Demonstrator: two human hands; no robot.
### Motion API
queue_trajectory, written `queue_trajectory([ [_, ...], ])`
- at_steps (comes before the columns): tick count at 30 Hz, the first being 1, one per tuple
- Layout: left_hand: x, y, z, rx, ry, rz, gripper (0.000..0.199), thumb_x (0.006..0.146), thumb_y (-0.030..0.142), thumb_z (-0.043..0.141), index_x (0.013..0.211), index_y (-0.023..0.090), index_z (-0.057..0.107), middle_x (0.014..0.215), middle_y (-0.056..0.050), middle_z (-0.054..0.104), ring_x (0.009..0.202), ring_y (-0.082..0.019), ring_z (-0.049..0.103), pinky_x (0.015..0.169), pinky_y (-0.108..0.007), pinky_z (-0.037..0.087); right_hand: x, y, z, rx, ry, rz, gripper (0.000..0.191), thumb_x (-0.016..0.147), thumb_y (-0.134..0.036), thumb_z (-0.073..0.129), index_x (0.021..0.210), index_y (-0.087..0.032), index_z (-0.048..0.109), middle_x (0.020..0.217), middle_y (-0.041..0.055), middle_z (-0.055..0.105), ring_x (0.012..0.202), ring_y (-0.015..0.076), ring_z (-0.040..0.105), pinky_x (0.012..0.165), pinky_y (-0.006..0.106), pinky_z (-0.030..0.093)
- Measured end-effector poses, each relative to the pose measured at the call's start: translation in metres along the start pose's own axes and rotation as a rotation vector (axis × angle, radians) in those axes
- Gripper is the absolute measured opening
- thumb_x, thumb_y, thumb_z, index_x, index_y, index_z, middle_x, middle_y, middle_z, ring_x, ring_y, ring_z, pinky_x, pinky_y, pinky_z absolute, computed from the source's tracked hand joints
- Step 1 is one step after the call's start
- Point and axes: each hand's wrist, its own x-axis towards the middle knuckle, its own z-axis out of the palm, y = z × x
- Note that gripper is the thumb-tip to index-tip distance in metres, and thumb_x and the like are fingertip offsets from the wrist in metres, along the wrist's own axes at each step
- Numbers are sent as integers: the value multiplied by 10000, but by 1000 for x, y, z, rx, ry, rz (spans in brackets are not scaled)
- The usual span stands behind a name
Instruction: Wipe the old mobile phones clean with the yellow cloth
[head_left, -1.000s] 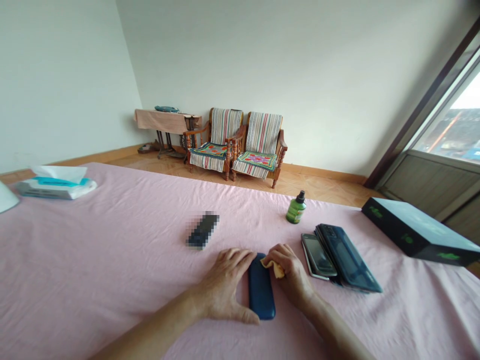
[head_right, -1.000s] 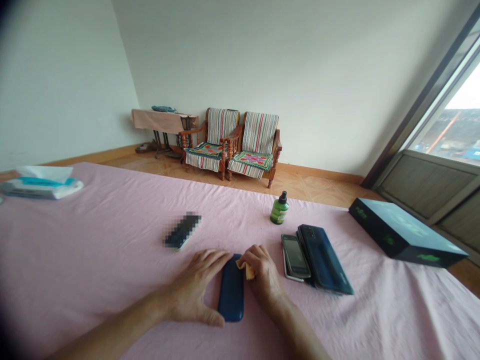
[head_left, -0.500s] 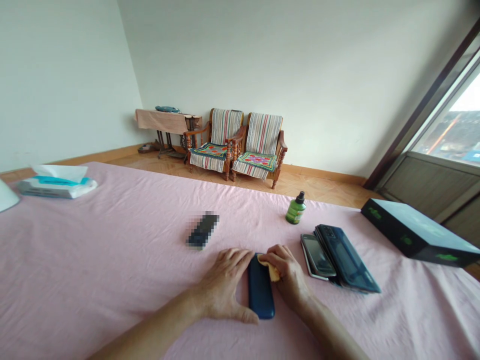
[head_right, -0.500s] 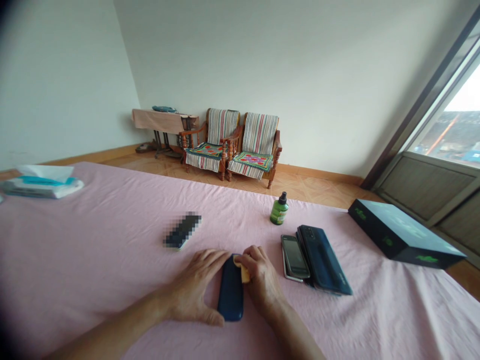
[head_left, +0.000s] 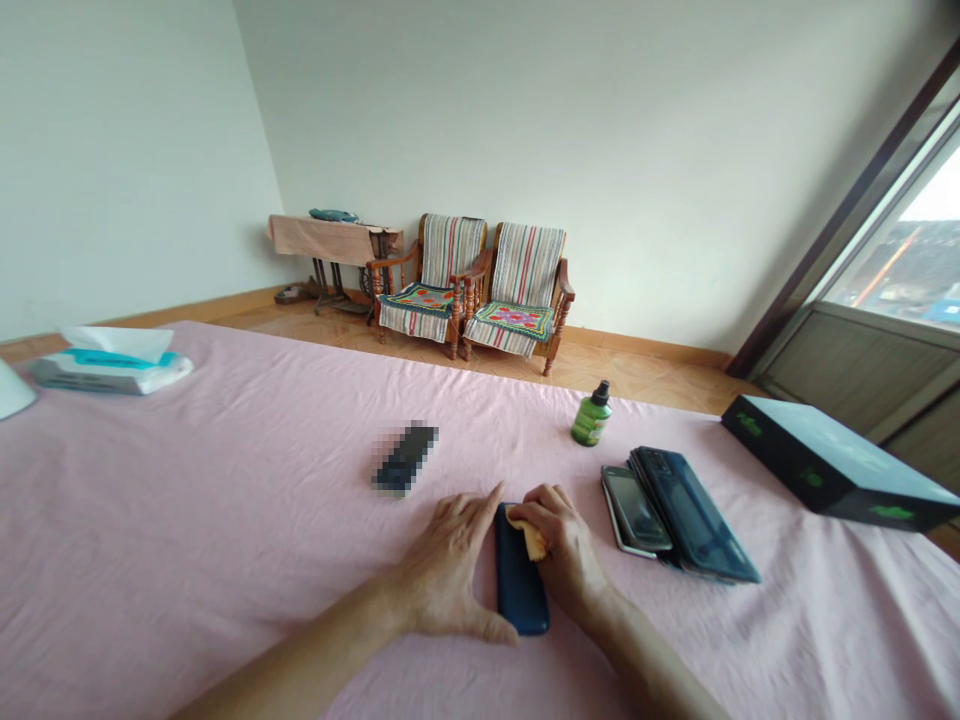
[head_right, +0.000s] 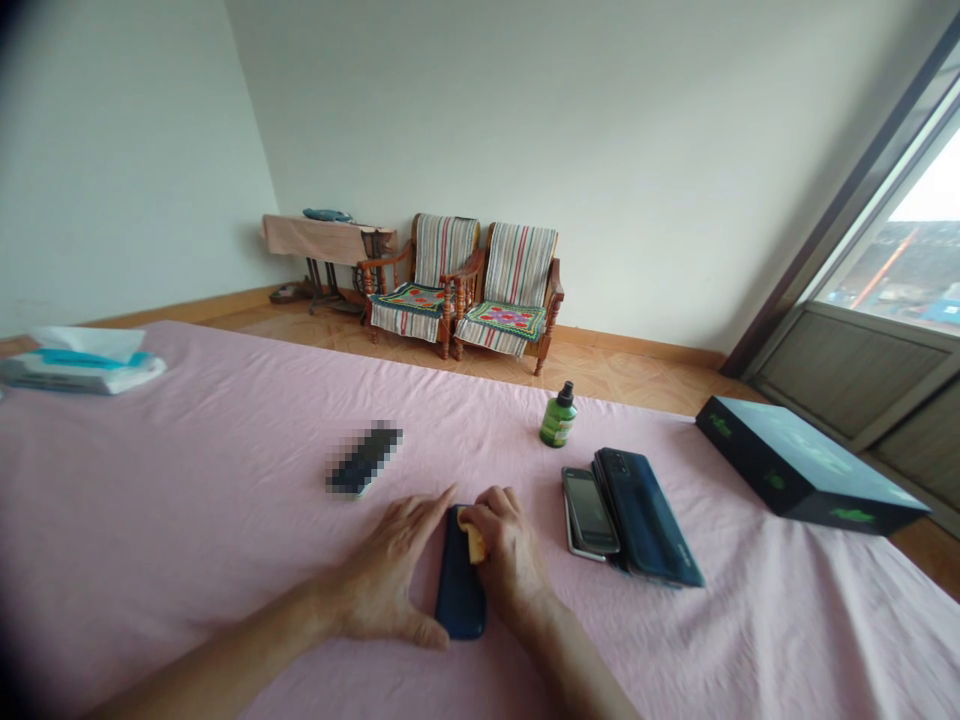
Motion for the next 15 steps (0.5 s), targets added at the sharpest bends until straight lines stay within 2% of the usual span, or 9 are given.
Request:
queue_trajectory([
  [6,0,0,-1,14,-17,-7,1250,548,678,732,1491,163,93,1449,-199,354,1308,-415,312,1066,-584,217,1,-1,0,-5,-1,13,341,738,53,497,825,-212,693,838,58,592,830,213,520,723,329,456],
  [15,0,1,-2,4,-16,-5,1237,553,688,726,1494,194,93,1468,-186,335,1309,-416,311,1060,-589,227,-2,2,-1,-22,17,20,314,769,25,508,848,-211,699,831,62,591,822,222,516,724,342,456],
])
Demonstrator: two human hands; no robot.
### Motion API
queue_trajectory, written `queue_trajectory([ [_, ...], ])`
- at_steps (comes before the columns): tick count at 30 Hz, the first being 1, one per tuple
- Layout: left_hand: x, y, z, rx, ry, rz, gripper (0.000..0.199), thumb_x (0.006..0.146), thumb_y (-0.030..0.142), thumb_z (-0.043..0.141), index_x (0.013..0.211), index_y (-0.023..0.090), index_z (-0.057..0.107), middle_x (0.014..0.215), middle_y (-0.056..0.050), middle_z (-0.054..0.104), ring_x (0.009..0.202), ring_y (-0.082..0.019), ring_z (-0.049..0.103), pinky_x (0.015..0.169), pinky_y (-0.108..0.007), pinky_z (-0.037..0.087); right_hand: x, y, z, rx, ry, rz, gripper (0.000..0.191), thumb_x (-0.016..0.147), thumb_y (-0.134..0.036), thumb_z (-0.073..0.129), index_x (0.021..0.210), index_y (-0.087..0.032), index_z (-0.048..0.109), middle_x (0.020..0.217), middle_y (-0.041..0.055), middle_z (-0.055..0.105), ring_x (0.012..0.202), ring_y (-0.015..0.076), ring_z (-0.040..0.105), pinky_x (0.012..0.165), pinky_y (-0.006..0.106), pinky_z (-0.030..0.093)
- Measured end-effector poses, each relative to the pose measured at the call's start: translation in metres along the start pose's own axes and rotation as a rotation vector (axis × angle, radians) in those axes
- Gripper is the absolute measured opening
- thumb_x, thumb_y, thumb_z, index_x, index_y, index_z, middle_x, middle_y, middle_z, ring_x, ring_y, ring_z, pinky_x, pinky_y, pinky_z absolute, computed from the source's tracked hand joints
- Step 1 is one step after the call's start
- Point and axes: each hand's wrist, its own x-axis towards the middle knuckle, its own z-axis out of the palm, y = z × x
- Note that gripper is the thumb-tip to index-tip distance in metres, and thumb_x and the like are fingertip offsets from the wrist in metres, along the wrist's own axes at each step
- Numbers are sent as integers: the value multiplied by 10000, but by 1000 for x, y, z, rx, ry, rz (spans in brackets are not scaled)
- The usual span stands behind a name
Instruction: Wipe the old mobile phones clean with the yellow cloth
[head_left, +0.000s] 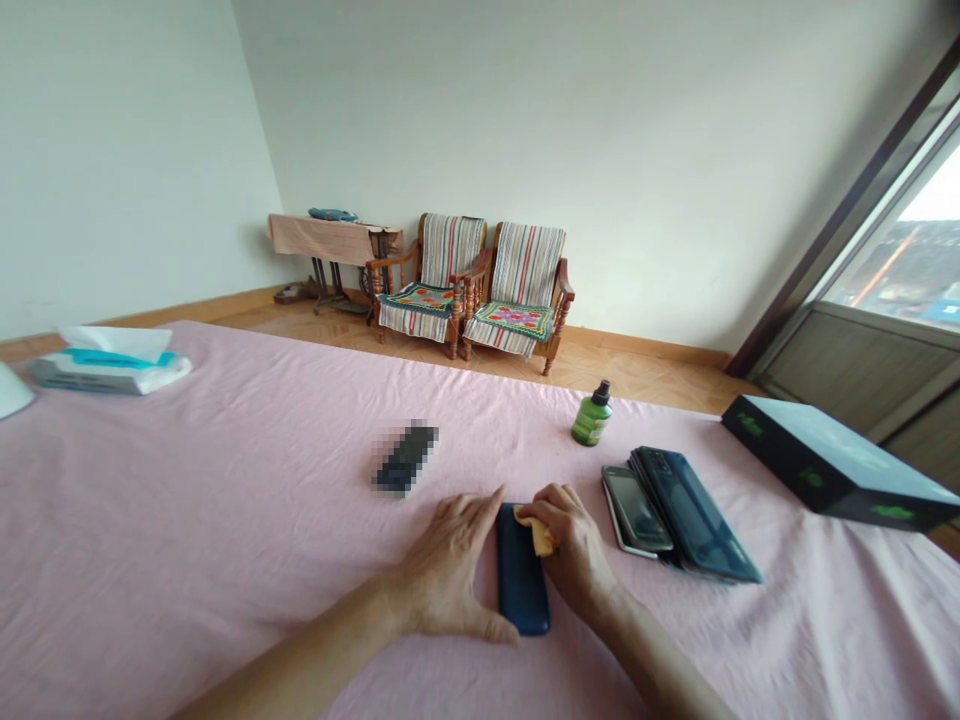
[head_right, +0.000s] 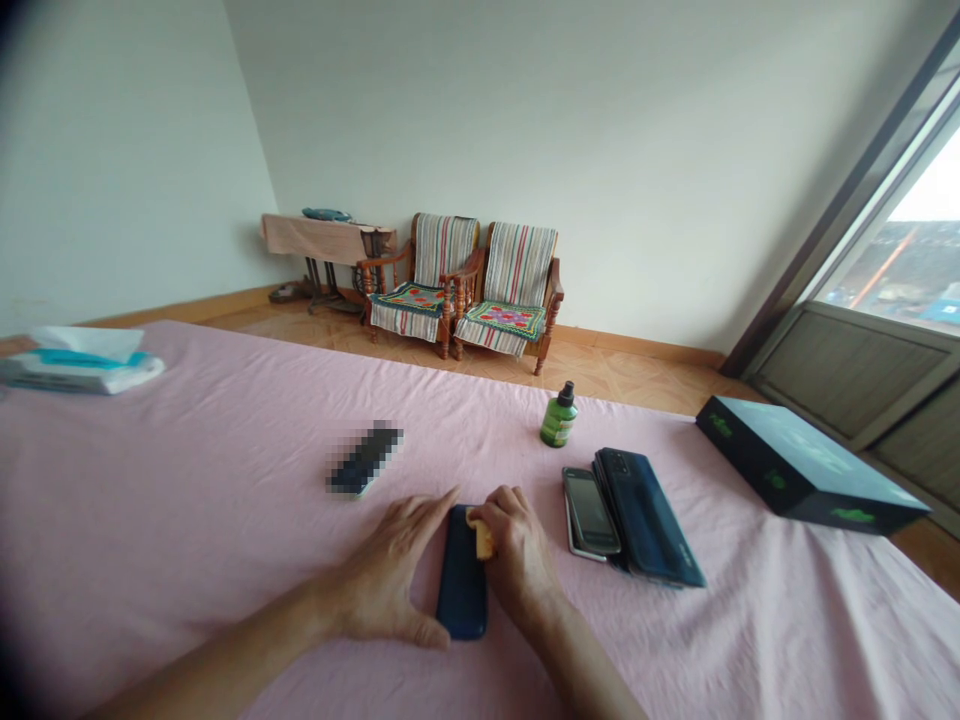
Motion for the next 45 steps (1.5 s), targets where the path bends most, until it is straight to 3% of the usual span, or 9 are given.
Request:
queue_trajectory([
  [18,0,-1,0,2,-3,-8,1260,530,681,745,1489,165,112,1435,-201,364,1295,-416,325,1065,-581,234,-18,-21,-6,46,-99,-49,225,835,-39,552,792,-214,687,852,64,584,825,203,524,689,301,462],
  [28,0,-1,2,-2,42,7,1241,558,603,765,1492,161,77,1412,-187,395,1280,-395,346,1064,-567,225,7,-14,2,-45,-76,-11,284,825,20,507,839,-204,680,879,55,565,860,200,497,740,308,452],
  [35,1,-5,5,-7,54,21,1265,520,582,795,1491,159,103,1397,-189,409,1261,-402,367,1049,-560,261,-26,-36,-5,-20,-131,-91,241,825,-61,593,983,-220,680,900,66,601,854,214,519,664,285,459],
  [39,0,-6,6,4,52,40,1241,520,570,795,1489,200,114,1443,-170,369,1290,-394,347,1067,-557,244,-48,-47,-7,21,-92,-86,135,801,-118,635,874,-209,703,855,76,606,816,216,536,649,295,463],
  [45,-2,-8,5,50,35,39,1188,518,537,801,1475,194,187,1450,-161,369,1307,-392,339,1080,-551,249,-53,-49,-10,129,-8,62,222,722,-18,597,716,-192,735,738,68,597,726,198,571,596,280,416],
])
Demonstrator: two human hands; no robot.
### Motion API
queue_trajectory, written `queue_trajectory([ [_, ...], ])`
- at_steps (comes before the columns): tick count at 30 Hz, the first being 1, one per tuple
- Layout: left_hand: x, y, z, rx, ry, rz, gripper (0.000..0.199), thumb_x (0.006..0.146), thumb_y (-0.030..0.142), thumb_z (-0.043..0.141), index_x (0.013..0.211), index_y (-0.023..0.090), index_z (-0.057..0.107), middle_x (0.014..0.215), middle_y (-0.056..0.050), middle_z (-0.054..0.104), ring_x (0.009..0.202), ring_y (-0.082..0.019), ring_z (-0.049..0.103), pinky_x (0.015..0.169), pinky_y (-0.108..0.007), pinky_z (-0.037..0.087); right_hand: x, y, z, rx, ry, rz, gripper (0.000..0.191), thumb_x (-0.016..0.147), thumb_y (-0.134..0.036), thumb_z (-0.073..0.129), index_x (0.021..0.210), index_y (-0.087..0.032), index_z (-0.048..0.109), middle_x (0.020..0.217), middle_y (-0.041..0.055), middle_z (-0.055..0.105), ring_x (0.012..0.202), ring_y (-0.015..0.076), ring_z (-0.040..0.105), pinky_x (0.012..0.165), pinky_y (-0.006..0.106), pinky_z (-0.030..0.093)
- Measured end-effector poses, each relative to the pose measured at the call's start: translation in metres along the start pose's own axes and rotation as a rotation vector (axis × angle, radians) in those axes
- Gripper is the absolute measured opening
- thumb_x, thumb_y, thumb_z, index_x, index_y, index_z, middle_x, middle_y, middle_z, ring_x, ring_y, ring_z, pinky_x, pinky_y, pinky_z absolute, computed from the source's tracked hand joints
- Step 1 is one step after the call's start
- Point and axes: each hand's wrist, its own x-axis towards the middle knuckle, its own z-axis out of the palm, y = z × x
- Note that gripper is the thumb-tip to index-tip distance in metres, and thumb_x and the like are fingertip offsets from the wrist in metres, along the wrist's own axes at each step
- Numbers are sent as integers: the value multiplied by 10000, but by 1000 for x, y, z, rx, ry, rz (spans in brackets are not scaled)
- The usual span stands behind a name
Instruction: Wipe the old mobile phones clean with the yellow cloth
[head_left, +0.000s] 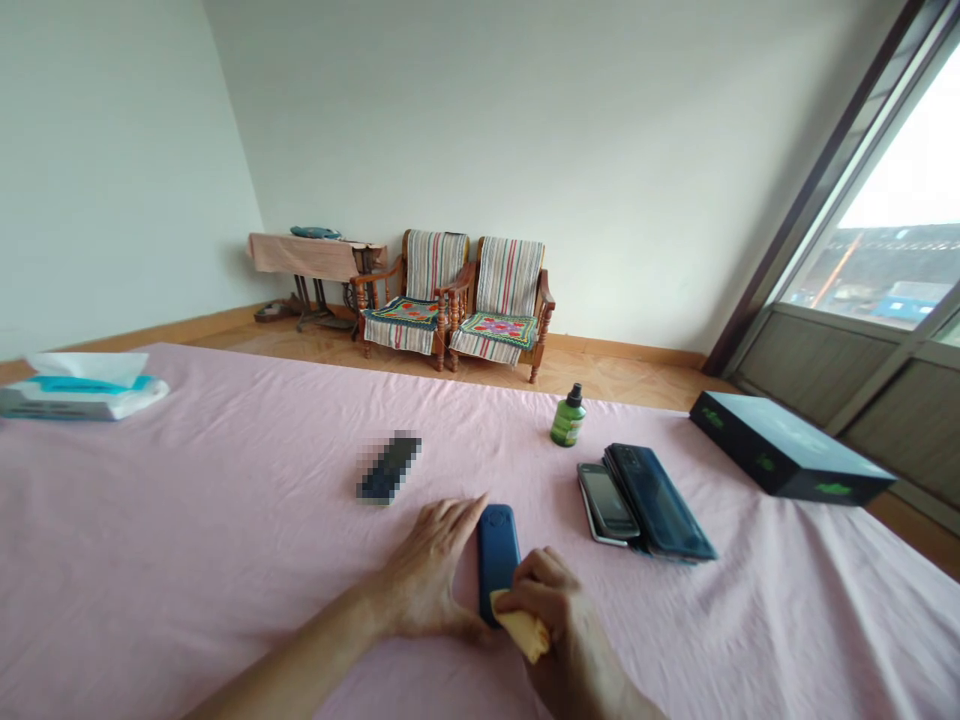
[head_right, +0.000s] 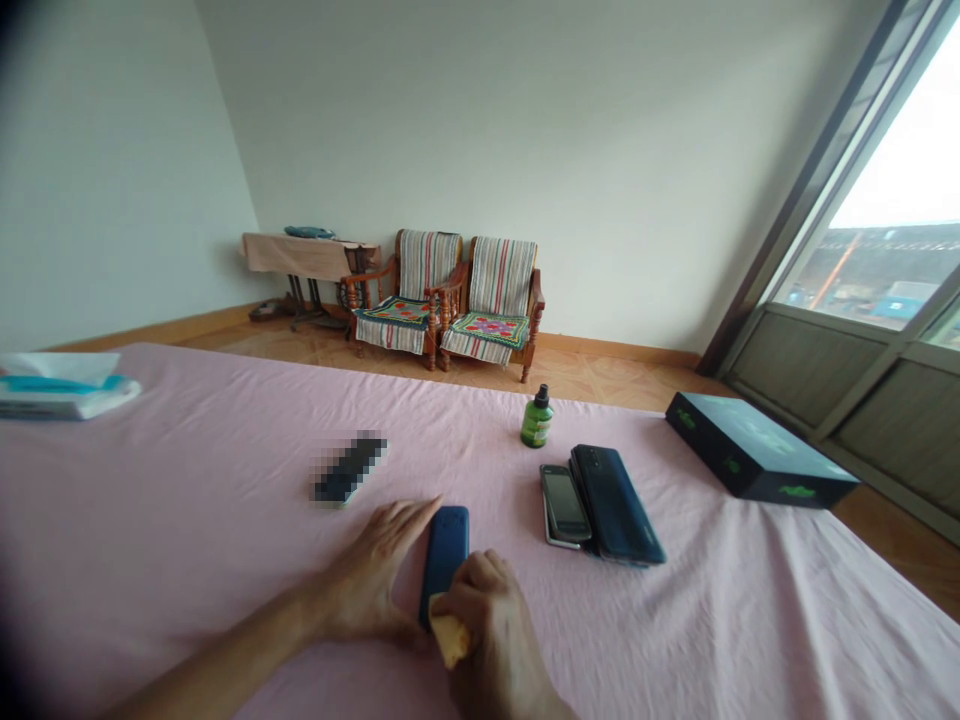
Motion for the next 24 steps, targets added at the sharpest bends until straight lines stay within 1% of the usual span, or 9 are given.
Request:
queue_trajectory([
  [2,-1,-2,2,9,30,20,1202,514,512,816,1478,199,170,1460,-161,355,1310,-388,338,1082,-545,257,6,0,0,111,60,110,259,697,11,574,688,-188,739,725,58,605,693,180,581,585,265,408],
  [5,-2,-3,6,9,89,53,1230,483,450,852,1479,222,167,1454,-148,367,1304,-384,353,1088,-526,263,16,1,3,291,109,266,250,711,-19,568,689,-186,754,724,49,618,644,154,582,551,241,394],
  [7,-2,-2,6,-1,96,57,1196,479,413,857,1468,253,204,1437,-129,394,1296,-383,367,1083,-526,274,20,3,8,378,127,318,217,725,-64,586,669,-183,759,711,47,620,627,148,576,541,236,385],
  [10,-2,2,5,-36,84,35,1156,480,380,866,1453,268,253,1432,-121,407,1295,-380,375,1081,-527,287,22,6,13,485,168,341,158,726,-137,629,655,-178,764,699,47,628,633,150,571,549,238,383],
  [13,-1,6,4,-81,91,4,1193,447,391,889,1455,253,266,1427,-131,414,1294,-387,374,1081,-533,295,24,8,11,633,249,404,85,680,-223,711,638,-164,754,633,27,615,590,132,530,535,230,368],
  [16,1,7,3,-147,97,-27,1216,436,481,891,1456,239,274,1428,-141,411,1298,-392,369,1083,-547,297,25,9,2,830,240,535,156,657,-299,745,646,-144,739,547,-1,569,507,97,452,472,210,324],
  [18,2,6,1,-213,97,-24,1191,472,594,848,1454,224,285,1436,-151,401,1302,-387,372,1089,-543,295,25,12,-5,981,232,565,147,670,-287,730,678,-141,739,583,7,592,538,104,477,493,209,355],
  [20,2,5,0,-272,101,3,1102,555,689,761,1442,209,317,1445,-151,395,1310,-370,375,1102,-517,291,24,16,-9,1134,258,547,107,675,-243,716,714,-146,740,665,20,630,608,124,525,548,219,404],
  [24,1,4,-4,-295,80,49,893,728,746,573,1418,215,375,1467,-121,388,1335,-330,366,1116,-467,288,22,25,-10,1287,273,527,106,683,-224,715,765,-160,737,726,22,650,655,143,561,587,235,440],
])
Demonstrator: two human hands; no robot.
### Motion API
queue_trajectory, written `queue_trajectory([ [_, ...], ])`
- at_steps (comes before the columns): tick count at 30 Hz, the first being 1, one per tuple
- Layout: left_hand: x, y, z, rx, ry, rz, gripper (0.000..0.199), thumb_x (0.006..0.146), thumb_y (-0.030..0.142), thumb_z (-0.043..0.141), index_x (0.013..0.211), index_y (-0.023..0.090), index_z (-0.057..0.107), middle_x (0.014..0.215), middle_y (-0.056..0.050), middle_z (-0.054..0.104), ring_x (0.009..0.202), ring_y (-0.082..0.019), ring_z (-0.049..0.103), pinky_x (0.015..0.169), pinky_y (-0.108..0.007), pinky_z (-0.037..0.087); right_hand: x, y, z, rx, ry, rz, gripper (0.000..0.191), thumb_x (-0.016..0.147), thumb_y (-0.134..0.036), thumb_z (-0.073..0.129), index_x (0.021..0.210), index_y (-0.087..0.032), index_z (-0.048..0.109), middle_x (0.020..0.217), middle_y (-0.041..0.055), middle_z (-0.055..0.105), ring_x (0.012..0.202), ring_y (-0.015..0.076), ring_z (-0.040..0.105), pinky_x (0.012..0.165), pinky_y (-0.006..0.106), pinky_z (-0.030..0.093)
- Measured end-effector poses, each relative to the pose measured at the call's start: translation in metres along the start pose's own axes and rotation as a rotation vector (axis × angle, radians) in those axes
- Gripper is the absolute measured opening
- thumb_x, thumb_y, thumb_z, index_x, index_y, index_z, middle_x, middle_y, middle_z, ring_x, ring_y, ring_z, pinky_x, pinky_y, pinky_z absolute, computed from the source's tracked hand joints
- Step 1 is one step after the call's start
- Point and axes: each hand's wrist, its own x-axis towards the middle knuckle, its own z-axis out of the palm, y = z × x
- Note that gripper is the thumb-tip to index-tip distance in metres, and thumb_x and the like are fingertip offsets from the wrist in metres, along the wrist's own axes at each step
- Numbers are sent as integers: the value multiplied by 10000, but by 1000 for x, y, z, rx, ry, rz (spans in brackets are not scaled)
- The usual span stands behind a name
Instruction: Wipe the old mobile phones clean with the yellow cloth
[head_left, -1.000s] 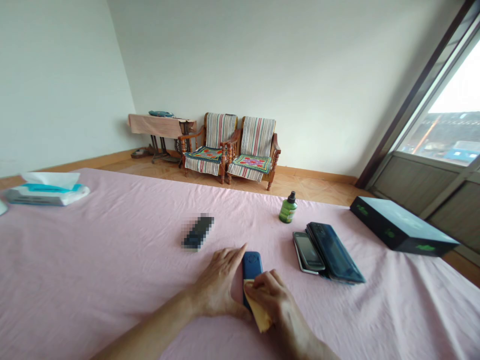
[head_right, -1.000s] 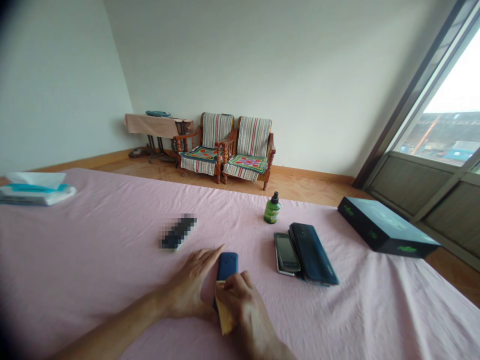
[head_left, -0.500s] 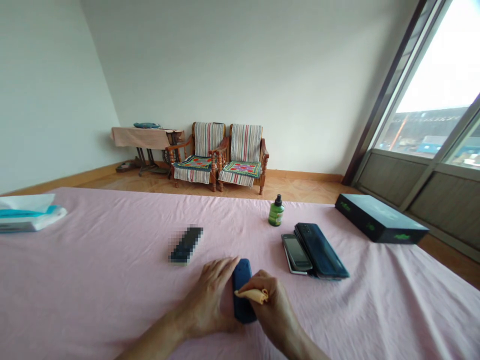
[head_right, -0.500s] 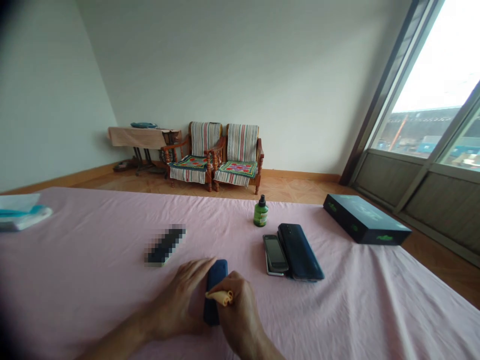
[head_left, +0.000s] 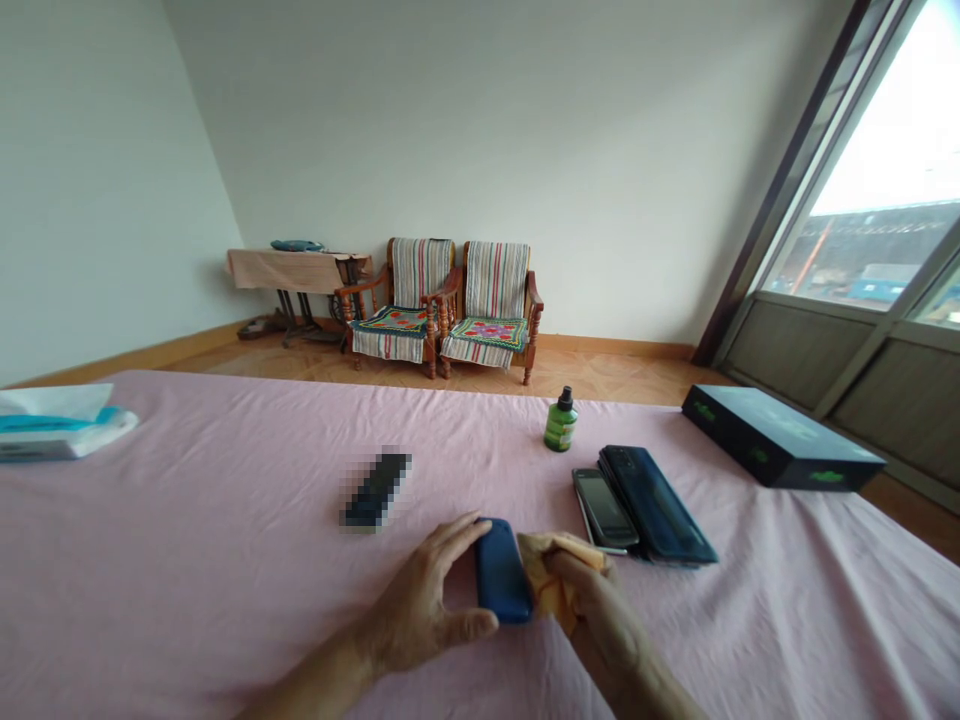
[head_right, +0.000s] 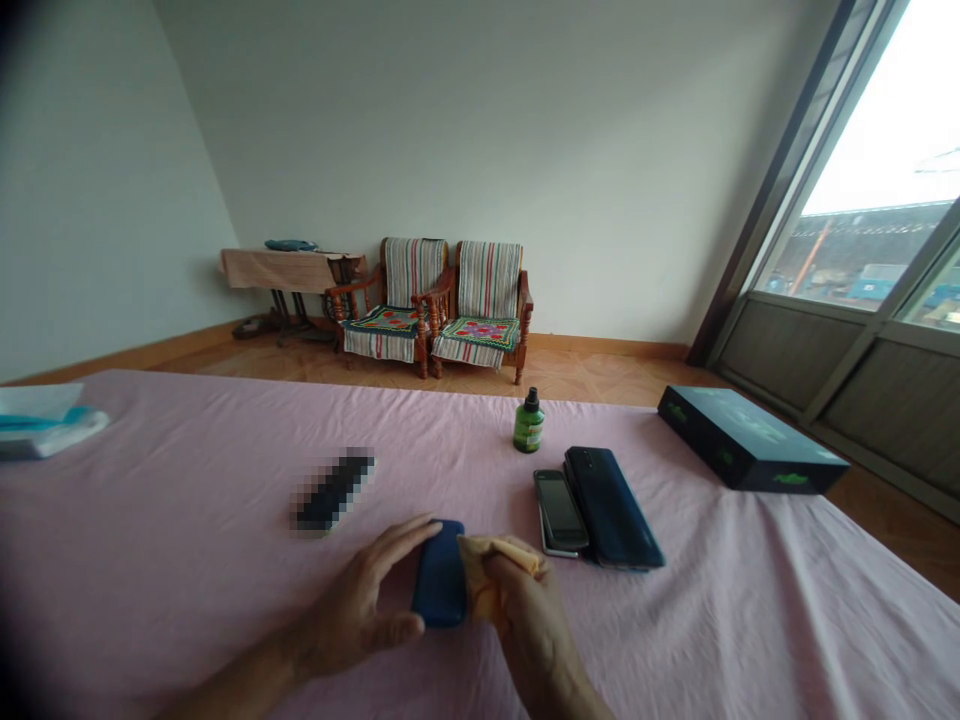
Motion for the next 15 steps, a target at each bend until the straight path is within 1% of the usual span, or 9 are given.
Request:
queue_trajectory([
  [3,-1,1,-1,37,-29,29,849,777,752,495,1431,229,358,1482,-111,374,1349,-322,350,1124,-474,270,0,0,0,12,-8,-22,109,702,-223,704,780,-152,731,751,32,654,682,153,574,606,241,448],
  [6,-2,4,0,78,-40,61,788,819,717,472,1434,238,357,1466,-106,403,1345,-316,360,1125,-479,267,-2,-2,3,-13,-12,-36,104,715,-225,695,778,-147,721,763,40,653,687,160,583,618,254,455],
  [8,-1,8,0,86,-25,75,773,821,685,516,1428,228,369,1445,-113,433,1327,-319,385,1114,-475,290,-2,-2,6,-17,-8,-37,111,716,-239,700,787,-157,721,764,40,655,684,164,588,622,266,464],
  [10,-1,12,1,77,12,92,788,784,646,609,1404,205,407,1399,-130,481,1281,-328,438,1089,-462,338,-3,-2,8,-20,-13,-45,113,722,-243,701,800,-165,727,755,37,652,681,161,586,620,266,464],
  [12,-1,17,3,55,52,102,780,749,567,695,1378,187,433,1326,-136,535,1212,-321,501,1048,-434,397,-4,0,11,-34,-29,-61,104,732,-237,700,802,-169,734,724,29,639,674,152,575,604,251,450],
  [15,-3,22,9,31,131,67,726,748,366,725,1378,198,407,1268,-112,556,1157,-286,537,1013,-387,441,-6,2,14,-70,-51,-50,98,745,-238,705,809,-173,740,703,24,625,664,140,553,570,229,414],
])
